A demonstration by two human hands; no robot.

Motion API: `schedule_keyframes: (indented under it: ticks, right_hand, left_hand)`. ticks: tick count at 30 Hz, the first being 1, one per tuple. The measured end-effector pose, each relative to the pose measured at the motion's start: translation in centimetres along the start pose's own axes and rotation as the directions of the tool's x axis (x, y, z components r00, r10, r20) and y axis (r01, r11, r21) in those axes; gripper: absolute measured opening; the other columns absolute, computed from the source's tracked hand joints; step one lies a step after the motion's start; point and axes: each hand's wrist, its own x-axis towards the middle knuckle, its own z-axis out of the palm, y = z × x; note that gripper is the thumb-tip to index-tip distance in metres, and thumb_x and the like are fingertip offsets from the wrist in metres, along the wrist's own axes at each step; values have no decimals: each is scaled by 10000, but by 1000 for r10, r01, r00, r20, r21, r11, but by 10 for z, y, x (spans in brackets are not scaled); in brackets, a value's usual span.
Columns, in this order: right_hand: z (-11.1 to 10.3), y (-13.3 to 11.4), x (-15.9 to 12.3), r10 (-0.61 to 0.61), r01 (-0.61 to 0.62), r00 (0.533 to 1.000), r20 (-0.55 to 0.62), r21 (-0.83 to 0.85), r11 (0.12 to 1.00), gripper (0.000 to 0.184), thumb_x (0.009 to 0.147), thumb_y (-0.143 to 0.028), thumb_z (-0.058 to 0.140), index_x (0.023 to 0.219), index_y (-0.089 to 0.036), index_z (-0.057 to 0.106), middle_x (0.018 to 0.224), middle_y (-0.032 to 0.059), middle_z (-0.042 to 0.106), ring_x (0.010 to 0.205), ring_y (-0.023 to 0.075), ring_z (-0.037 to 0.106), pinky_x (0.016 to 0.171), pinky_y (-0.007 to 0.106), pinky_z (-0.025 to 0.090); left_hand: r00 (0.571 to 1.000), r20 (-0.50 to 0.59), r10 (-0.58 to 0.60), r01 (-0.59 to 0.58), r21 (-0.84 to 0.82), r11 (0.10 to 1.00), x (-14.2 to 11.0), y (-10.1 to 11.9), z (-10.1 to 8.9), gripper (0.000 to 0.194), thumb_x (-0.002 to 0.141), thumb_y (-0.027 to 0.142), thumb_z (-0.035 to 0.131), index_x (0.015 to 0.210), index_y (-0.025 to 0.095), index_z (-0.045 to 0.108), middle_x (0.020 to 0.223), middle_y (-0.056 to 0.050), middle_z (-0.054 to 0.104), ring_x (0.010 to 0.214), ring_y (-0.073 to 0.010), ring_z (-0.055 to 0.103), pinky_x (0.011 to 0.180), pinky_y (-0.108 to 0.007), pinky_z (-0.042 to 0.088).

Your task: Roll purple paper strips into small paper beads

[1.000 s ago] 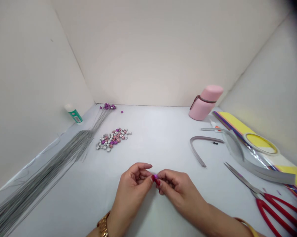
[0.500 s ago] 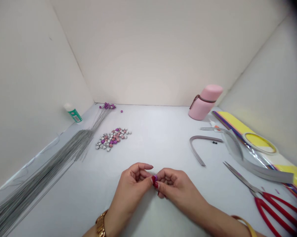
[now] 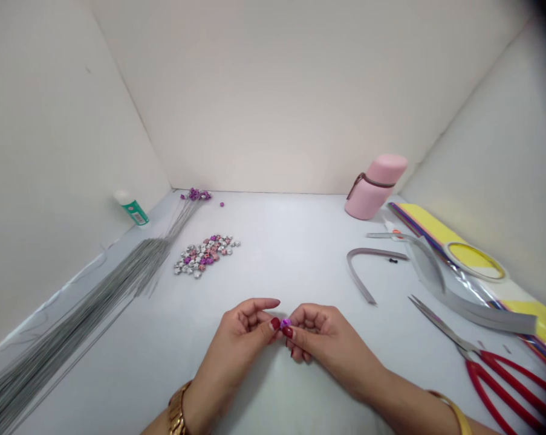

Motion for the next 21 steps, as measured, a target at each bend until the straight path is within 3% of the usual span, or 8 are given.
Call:
schedule_keyframes:
  ticks: [4, 13, 21]
  right_hand:
    - [-2, 2, 1, 3, -4, 999, 32, 28, 1000, 227, 714, -371, 616, 671, -152, 573, 518, -24, 565, 457, 88, 498, 461, 199, 371]
    - [0, -1, 1, -27, 28, 999, 27, -44, 999, 245, 772, -358, 551, 686, -136, 606, 567, 0, 593, 489, 90, 523, 475, 203, 389]
    - [-3, 1, 0, -55, 57, 997, 50, -50, 997, 263, 826, -331, 481, 705, -131, 602, 574, 8, 589, 502, 90, 520, 495, 207, 396]
  left_hand:
    - [1000, -10, -15, 15, -14, 1000, 0, 1, 0, 325, 648, 206, 663, 954, 136, 577, 649, -7, 658, 610, -127, 597, 632, -234, 431]
    - [989, -54, 137, -134, 54, 989, -1, -4, 1, 270, 698, 198, 627, 947, 145, 538, 692, -19, 661, 640, -136, 604, 624, -240, 447]
    - [979, -10, 202, -199, 128, 972, -1, -6, 0, 259, 737, 201, 585, 988, 165, 534, 720, -21, 673, 658, -143, 617, 628, -238, 465]
